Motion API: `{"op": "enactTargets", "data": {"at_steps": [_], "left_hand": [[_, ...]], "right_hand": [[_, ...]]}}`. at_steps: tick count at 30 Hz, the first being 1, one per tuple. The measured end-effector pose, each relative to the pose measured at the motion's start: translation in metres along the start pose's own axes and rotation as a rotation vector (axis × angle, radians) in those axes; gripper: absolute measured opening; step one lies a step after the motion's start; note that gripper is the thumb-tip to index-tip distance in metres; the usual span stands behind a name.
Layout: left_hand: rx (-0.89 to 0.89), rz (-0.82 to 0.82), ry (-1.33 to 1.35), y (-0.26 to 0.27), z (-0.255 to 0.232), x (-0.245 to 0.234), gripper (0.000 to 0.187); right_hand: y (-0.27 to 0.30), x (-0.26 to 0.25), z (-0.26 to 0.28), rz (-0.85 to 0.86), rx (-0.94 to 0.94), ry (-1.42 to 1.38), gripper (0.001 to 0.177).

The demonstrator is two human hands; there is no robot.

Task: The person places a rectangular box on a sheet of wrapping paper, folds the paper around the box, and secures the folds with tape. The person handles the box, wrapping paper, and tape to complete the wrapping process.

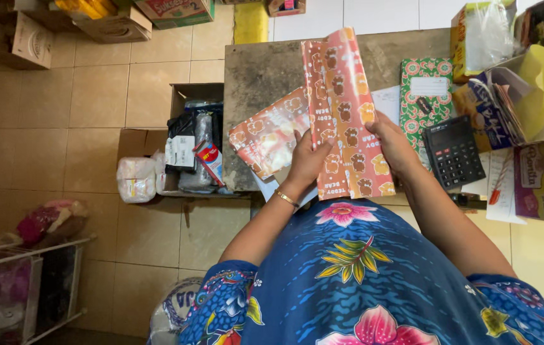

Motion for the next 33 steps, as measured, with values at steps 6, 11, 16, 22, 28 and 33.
{"op": "enactTargets", "data": {"at_steps": [6, 11, 16, 22, 28, 33], "left_hand": [[0.102, 0.008, 0.168, 0.009, -0.016, -0.012, 0.029], [-0.044, 0.057, 0.423, 0.010, -0.010, -0.007, 0.030], [-0.003, 0.032, 0.512, 0.009, -0.016, -0.017, 0.031], [0.046, -0.051, 0.467, 0.008, -0.021, -0.044, 0.041], [0.065, -0.033, 0.489, 0.008, -0.019, -0.046, 0.045], [0.067, 0.021, 0.591, 0.006, -0.015, -0.044, 0.043]], "right_hand": [[0.020, 0.003, 0.055, -0.118, -0.568, 0.750, 0.057], [0.034, 0.019, 0.064, -0.087, -0.583, 0.995, 0.085], [0.022, -0.011, 0.045, -0.181, -0.430, 0.515, 0.052], [0.014, -0.053, 0.033, -0.217, -0.315, 0.070, 0.041], [0.014, -0.060, 0.041, -0.207, -0.315, 0.338, 0.063], [0.006, -0.065, 0.029, -0.158, -0.309, 0.366, 0.048]]}}
Point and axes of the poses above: each hand's wrist, its own y-axis away from the middle knuckle, its own x-axis out of the palm, z = x × y, the point moved 9 cm from there along -y, towards the middle knuckle, and after that the axes turned 7 degrees about -x, right-handed, at the moved point
